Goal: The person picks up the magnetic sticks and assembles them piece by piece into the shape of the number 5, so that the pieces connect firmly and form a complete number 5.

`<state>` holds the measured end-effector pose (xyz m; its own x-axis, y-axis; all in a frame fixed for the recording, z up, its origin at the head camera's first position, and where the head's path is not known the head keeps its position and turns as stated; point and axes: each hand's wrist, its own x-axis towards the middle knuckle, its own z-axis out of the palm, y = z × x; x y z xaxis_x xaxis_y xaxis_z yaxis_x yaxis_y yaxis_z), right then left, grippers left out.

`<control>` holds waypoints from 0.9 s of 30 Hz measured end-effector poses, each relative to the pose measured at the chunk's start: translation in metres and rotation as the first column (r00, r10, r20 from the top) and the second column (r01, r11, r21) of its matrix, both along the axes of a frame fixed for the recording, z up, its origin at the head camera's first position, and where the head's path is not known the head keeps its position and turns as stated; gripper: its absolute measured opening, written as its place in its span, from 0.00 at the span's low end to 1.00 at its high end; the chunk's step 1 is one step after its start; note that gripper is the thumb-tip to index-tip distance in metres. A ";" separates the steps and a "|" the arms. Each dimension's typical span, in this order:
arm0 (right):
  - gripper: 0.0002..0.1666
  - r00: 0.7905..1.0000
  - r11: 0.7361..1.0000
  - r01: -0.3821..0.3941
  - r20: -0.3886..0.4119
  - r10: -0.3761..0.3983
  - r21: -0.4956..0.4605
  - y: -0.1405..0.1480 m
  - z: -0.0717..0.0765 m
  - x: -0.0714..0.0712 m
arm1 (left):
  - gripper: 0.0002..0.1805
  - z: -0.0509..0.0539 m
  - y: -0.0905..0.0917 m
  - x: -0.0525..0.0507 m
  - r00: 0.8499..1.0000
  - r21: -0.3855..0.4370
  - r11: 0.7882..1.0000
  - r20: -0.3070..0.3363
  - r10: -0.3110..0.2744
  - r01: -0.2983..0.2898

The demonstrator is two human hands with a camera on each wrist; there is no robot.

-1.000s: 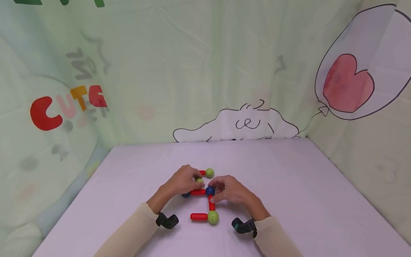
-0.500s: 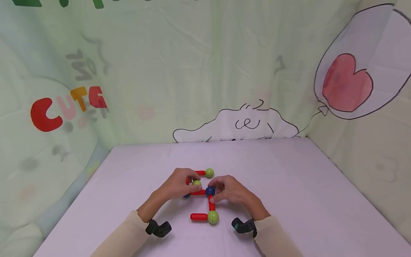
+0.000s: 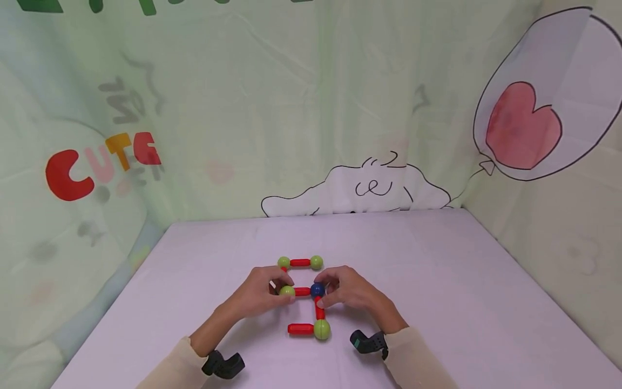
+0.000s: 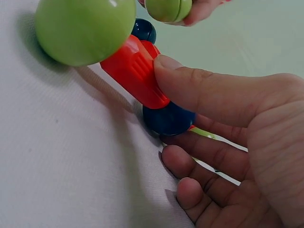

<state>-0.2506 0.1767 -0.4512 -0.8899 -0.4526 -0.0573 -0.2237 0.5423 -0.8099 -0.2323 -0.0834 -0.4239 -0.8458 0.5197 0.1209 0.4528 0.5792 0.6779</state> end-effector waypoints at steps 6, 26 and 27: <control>0.26 1.000 1.000 0.005 -0.001 -0.005 0.005 0.001 -0.001 0.000 | 0.13 -0.005 -0.009 0.005 0.999 0.021 1.000 0.036 0.002 -0.003; 0.27 0.999 0.999 0.034 0.020 -0.034 0.004 -0.002 0.000 0.000 | 0.09 -0.010 -0.022 0.016 0.970 -0.031 0.996 0.230 -0.074 0.083; 0.27 0.999 0.999 0.035 0.021 -0.035 0.005 -0.002 0.000 0.000 | 0.10 -0.010 -0.022 0.016 0.969 -0.034 0.995 0.236 -0.080 0.090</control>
<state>-0.2507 0.1751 -0.4516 -0.9038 -0.4206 -0.0787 -0.1869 0.5534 -0.8117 -0.2158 -0.1049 -0.4342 -0.8004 0.5912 -0.0996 0.3337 0.5773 0.7452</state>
